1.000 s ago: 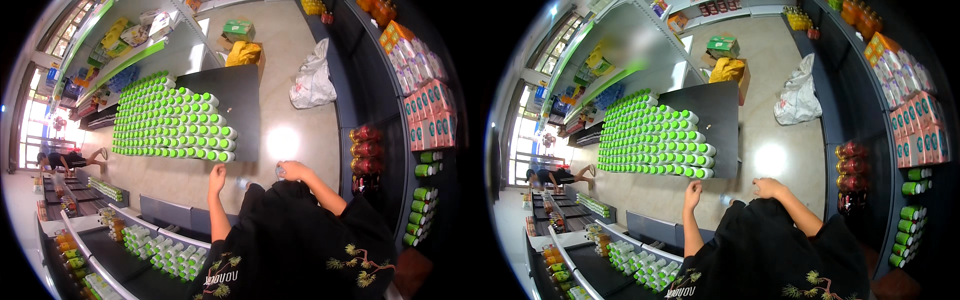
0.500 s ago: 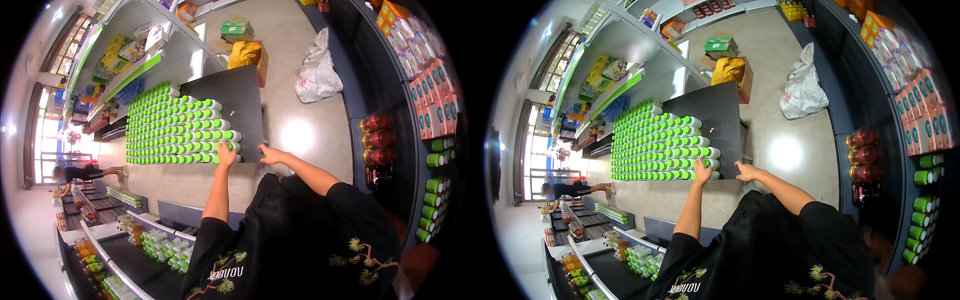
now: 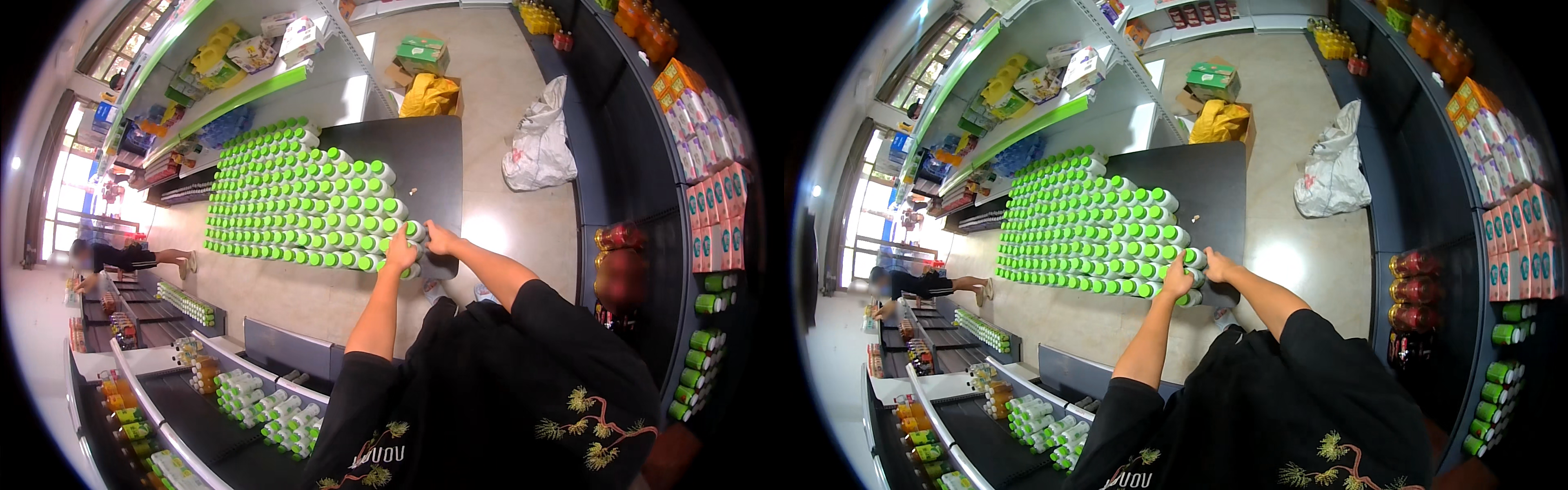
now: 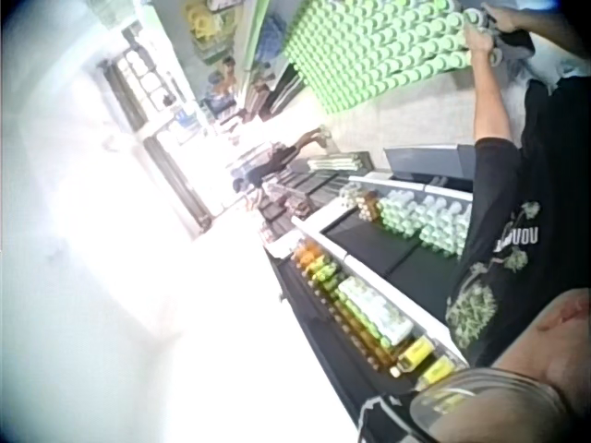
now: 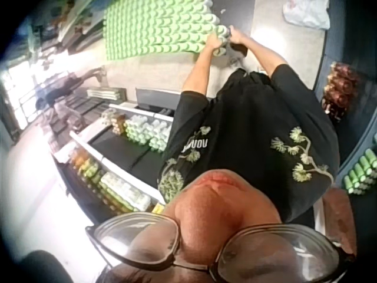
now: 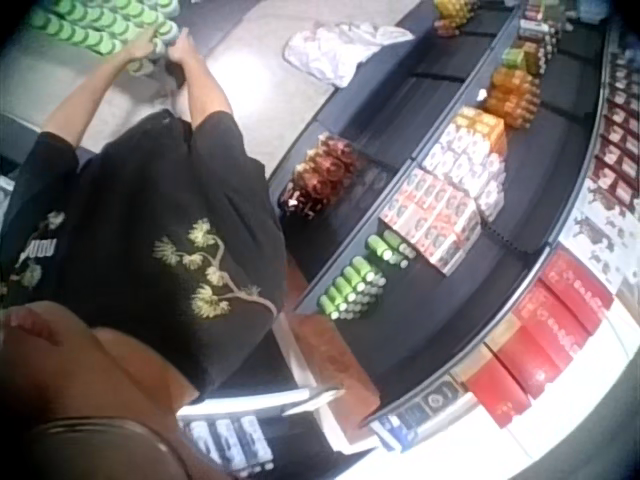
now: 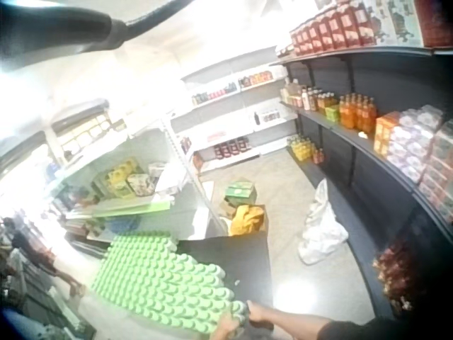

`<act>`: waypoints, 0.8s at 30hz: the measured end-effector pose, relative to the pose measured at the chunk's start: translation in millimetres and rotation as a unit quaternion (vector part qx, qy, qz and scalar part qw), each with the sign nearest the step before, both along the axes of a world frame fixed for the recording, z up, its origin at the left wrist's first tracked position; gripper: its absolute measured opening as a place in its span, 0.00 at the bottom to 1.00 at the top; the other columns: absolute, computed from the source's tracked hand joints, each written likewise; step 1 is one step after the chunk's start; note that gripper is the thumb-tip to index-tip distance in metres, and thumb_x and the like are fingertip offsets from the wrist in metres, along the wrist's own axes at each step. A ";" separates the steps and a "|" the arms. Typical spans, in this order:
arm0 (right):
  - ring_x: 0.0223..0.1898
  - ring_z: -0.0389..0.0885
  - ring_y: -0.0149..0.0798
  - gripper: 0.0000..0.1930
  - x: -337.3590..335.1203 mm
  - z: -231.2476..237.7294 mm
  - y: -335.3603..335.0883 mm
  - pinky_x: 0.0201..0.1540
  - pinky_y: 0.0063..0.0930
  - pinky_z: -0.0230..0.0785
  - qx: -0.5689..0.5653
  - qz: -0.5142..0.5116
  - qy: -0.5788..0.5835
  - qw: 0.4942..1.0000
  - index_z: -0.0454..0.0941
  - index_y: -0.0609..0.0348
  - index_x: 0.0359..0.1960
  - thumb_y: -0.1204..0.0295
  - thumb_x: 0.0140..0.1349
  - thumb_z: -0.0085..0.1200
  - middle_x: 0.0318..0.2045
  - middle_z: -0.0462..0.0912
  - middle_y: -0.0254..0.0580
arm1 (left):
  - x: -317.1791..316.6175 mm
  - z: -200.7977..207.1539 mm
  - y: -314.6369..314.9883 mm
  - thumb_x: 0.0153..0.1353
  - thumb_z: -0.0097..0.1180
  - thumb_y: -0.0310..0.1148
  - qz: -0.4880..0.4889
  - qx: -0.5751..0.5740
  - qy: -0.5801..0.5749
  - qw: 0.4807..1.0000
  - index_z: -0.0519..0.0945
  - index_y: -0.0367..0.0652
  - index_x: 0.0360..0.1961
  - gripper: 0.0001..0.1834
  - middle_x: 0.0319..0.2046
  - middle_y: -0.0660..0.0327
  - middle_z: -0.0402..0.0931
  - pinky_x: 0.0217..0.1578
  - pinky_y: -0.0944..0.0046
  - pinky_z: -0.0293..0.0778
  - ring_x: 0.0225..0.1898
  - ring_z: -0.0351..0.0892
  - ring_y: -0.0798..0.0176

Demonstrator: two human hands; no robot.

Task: The person repeatedly picks up white bottles with green caps from a table and places them onto a refrigerated shelf. They handle the bottles one at a time, arranging them in rows among other beverages.

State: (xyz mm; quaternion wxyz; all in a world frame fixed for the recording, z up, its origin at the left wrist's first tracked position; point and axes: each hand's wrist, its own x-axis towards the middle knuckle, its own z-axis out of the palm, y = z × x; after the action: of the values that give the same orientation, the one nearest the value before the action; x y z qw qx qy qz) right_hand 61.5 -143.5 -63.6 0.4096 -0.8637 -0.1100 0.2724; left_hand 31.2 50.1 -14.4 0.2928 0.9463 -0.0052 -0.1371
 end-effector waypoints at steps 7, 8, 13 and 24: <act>0.70 0.73 0.68 0.42 4.1 -27.7 13.6 0.72 0.50 0.67 0.007 -0.070 0.039 0.997 0.55 0.57 0.77 0.72 0.62 0.63 0.69 0.72 0.70 | -2.5 23.9 -13.6 0.61 0.61 0.31 0.002 -0.062 0.034 0.997 0.58 0.47 0.81 0.47 0.67 0.37 0.73 0.69 0.40 0.68 0.70 0.72 0.34; 0.70 0.73 0.68 0.43 4.5 -18.1 18.4 0.72 0.51 0.67 0.008 -0.069 0.042 0.997 0.54 0.56 0.78 0.73 0.62 0.62 0.69 0.71 0.70 | -3.2 17.6 -9.1 0.61 0.61 0.31 0.007 -0.066 0.028 0.997 0.57 0.46 0.81 0.47 0.68 0.36 0.72 0.69 0.40 0.68 0.70 0.71 0.33; 0.70 0.72 0.67 0.47 6.0 -3.6 24.2 0.72 0.51 0.68 0.002 -0.089 0.049 0.995 0.52 0.53 0.80 0.70 0.61 0.66 0.70 0.71 0.69 | 1.3 10.4 -14.0 0.62 0.63 0.31 0.018 -0.090 0.018 0.996 0.56 0.43 0.81 0.47 0.69 0.32 0.66 0.68 0.41 0.70 0.69 0.70 0.29; 0.67 0.77 0.65 0.44 6.4 -18.8 34.1 0.68 0.51 0.71 0.013 -0.112 0.056 0.992 0.56 0.50 0.78 0.63 0.62 0.69 0.65 0.79 0.65 | 20.4 0.8 -4.6 0.60 0.60 0.30 0.002 -0.094 0.041 0.995 0.65 0.38 0.72 0.38 0.64 0.31 0.70 0.67 0.39 0.70 0.65 0.71 0.26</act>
State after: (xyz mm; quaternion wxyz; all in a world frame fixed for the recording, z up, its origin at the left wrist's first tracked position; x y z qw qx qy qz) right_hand 67.9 -109.4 -82.4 0.4538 -0.8488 0.0067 0.2712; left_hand 51.6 45.5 -13.6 0.3803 0.9082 -0.0042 -0.1746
